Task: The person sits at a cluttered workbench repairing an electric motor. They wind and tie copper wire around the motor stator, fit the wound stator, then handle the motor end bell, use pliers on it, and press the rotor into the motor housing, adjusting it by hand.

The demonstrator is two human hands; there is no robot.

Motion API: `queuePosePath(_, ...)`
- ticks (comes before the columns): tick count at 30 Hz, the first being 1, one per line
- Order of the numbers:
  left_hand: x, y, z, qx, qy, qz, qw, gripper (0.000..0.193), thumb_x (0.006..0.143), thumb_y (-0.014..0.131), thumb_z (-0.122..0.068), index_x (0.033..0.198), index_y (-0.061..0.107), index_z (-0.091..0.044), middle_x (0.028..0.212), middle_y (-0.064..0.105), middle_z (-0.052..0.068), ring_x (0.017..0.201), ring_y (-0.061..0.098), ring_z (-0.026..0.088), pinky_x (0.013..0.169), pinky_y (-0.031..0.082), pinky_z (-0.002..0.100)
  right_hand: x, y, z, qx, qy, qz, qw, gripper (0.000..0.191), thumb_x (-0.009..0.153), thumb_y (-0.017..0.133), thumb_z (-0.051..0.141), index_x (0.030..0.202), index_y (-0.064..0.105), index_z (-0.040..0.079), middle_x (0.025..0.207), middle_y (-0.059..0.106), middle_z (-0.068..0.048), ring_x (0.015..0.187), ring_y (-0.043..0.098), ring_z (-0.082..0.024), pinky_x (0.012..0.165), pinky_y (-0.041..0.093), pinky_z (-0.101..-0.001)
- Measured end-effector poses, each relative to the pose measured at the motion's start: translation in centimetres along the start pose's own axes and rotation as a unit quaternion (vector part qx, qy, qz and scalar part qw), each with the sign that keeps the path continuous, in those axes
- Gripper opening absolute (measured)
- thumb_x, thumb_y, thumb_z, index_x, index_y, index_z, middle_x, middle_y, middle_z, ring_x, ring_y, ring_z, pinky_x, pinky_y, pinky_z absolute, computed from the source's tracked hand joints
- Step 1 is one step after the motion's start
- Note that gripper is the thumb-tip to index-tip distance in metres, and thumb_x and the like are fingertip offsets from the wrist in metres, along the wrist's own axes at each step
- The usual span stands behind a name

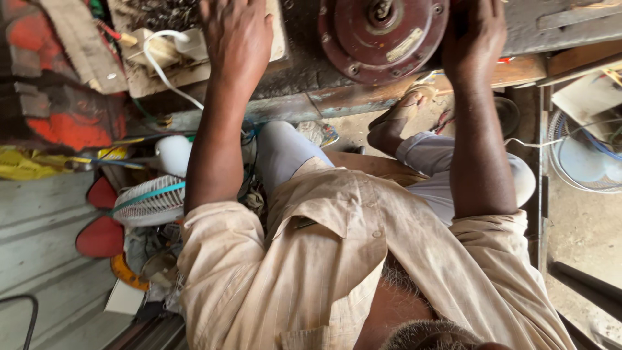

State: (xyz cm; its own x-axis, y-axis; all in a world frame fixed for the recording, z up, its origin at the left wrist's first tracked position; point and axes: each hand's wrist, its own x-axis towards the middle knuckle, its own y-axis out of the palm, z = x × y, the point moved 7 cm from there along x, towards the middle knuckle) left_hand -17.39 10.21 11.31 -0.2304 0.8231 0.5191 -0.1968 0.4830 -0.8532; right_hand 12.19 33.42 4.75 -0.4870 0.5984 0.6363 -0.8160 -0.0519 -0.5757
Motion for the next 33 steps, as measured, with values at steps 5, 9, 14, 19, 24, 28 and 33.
queuePosePath(5,-0.3,-0.9,-2.8,-0.088,-0.013,0.005,0.996,0.048,0.107,0.072,-0.04,0.138,0.062,-0.004,0.138,0.056,0.013,0.13,0.05,0.035,0.107,0.039,0.055,0.5,-0.5,0.5,0.016,0.004,-0.001,1.0,0.015,0.1,0.075,-0.001,0.107,0.062,0.001,0.105,0.064,-0.018,0.095,0.066,-0.04,0.08,0.054,-0.048)
queuePosePath(9,-1.3,0.1,-6.9,-0.146,0.062,-0.036,0.987,0.067,0.104,0.07,-0.057,0.14,0.058,-0.002,0.15,0.05,0.015,0.14,0.044,0.037,0.115,0.036,0.052,1.2,-0.6,1.1,-0.009,-0.001,-0.004,1.0,0.015,0.099,0.075,0.001,0.105,0.062,0.003,0.105,0.064,-0.018,0.096,0.065,-0.041,0.08,0.053,-0.0488)
queuePosePath(14,-1.9,1.3,-8.5,-0.144,0.091,-0.047,0.984,0.067,0.101,0.065,-0.059,0.143,0.056,-0.007,0.155,0.048,0.012,0.144,0.044,0.035,0.116,0.036,0.054,2.2,-1.0,2.1,-0.018,-0.003,-0.03,0.999,0.016,0.095,0.077,0.005,0.104,0.064,0.005,0.106,0.067,-0.017,0.097,0.066,-0.041,0.082,0.055,-0.0475)
queuePosePath(19,-2.0,1.3,-8.8,-0.17,0.108,-0.092,0.975,0.07,0.1,0.064,-0.061,0.142,0.051,-0.006,0.151,0.048,0.015,0.137,0.048,0.038,0.112,0.04,0.056,2.3,-1.5,1.9,-0.011,0.044,-0.019,0.999,0.018,0.093,0.077,0.008,0.103,0.064,0.003,0.108,0.068,-0.016,0.095,0.068,-0.037,0.08,0.056,-0.0445)
queuePosePath(24,-2.5,2.5,-8.4,-0.158,0.091,-0.067,0.981,0.073,0.096,0.066,-0.063,0.141,0.052,-0.007,0.149,0.05,0.015,0.137,0.05,0.039,0.114,0.041,0.056,1.2,-0.3,-0.5,0.001,0.064,-0.02,0.998,0.018,0.093,0.076,0.009,0.104,0.064,0.003,0.11,0.068,-0.015,0.101,0.068,-0.038,0.085,0.055,-0.0445)
queuePosePath(28,-2.0,2.0,-9.3,-0.159,0.11,-0.063,0.979,0.076,0.094,0.07,-0.063,0.14,0.054,-0.005,0.149,0.051,0.017,0.135,0.051,0.041,0.114,0.041,0.057,0.8,0.6,-2.0,-0.079,0.038,0.009,0.996,0.028,0.085,0.068,0.011,0.113,0.067,0.009,0.109,0.064,-0.018,0.106,0.06,-0.042,0.09,0.049,-0.0511)
queuePosePath(33,-1.3,-1.1,-11.0,-0.169,0.126,-0.097,0.973,0.068,0.104,0.057,-0.061,0.14,0.054,-0.003,0.147,0.052,0.017,0.135,0.053,0.04,0.113,0.043,0.056,0.6,-1.5,-1.0,-0.005,0.062,-0.032,0.998,0.021,0.09,0.073,0.021,0.104,0.064,0.008,0.106,0.065,-0.015,0.104,0.062,-0.039,0.09,0.052,-0.0461)
